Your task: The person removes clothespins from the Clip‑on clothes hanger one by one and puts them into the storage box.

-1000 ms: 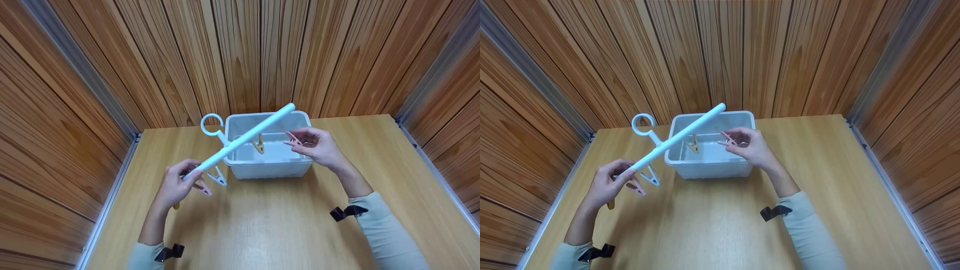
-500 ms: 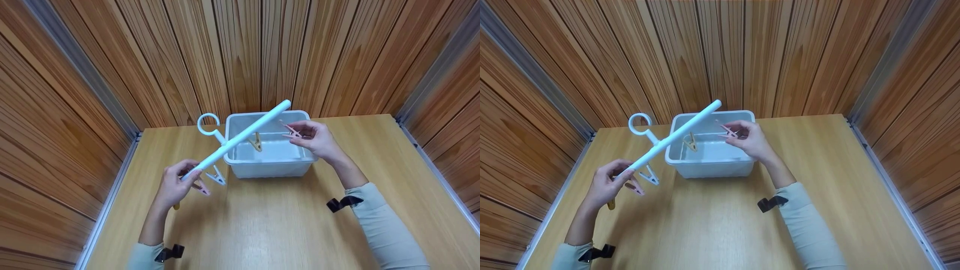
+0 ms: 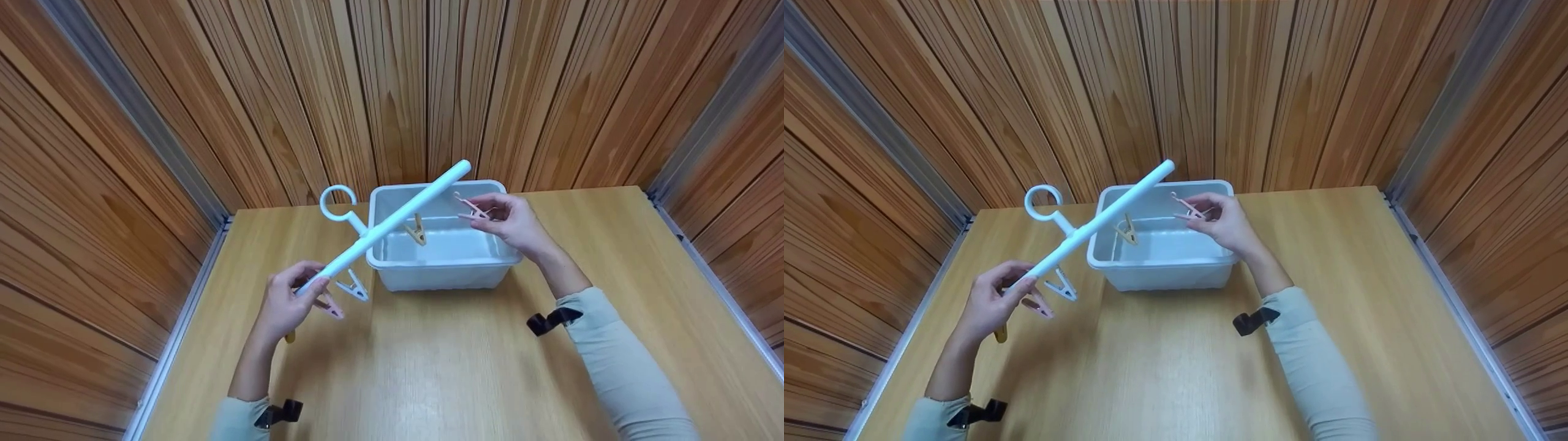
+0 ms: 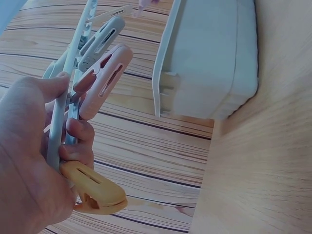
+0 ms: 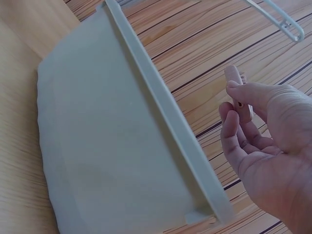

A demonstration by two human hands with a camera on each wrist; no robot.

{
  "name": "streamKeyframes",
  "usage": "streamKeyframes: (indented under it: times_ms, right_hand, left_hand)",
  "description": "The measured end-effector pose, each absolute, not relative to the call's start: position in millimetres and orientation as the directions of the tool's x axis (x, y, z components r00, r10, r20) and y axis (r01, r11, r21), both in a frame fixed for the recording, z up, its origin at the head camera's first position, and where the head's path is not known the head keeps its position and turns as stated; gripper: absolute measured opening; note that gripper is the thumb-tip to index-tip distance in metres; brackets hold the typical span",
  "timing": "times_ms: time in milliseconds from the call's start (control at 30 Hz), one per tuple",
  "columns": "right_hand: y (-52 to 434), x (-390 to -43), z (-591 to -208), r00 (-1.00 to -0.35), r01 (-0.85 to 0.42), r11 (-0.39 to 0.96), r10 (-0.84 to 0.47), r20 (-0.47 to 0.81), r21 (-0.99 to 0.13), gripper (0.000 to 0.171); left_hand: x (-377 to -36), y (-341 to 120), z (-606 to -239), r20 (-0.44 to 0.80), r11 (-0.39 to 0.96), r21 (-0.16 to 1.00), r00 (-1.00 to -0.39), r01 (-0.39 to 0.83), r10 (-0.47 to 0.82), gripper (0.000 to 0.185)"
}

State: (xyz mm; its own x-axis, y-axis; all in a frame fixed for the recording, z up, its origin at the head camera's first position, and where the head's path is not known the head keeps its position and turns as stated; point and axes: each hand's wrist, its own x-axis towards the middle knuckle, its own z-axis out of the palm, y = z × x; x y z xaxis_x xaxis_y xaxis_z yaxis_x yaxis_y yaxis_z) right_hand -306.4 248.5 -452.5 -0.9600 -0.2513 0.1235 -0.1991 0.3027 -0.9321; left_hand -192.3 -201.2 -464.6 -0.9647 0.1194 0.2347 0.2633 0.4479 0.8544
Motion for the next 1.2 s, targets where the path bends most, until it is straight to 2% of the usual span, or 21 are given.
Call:
streamKeyframes:
  times_ms: [500, 800, 1200]
  right_hand:
    - [245.8, -308.0, -455.1, -0.970, -0.126, 0.317, -0.236, 0.051, -0.940, 0.046]
    - [239.5, -308.4, -452.4, -0.965, -0.149, 0.244, -0.249, 0.087, -0.958, 0.051]
    - [240.9, -307.8, -452.8, -0.961, -0.146, 0.244, -0.266, 0.079, -0.959, 0.048]
  left_hand:
    - [-195.9, -203.0, -467.9, 0.252, 0.425, 0.860, -0.959, 0.284, 0.131, 0.023]
    - [-197.3, -201.6, -466.2, 0.224, 0.455, 0.856, -0.969, 0.247, 0.105, 0.021]
    - [-196.3, -201.1, -465.2, 0.208, 0.447, 0.864, -0.973, 0.232, 0.104, 0.021]
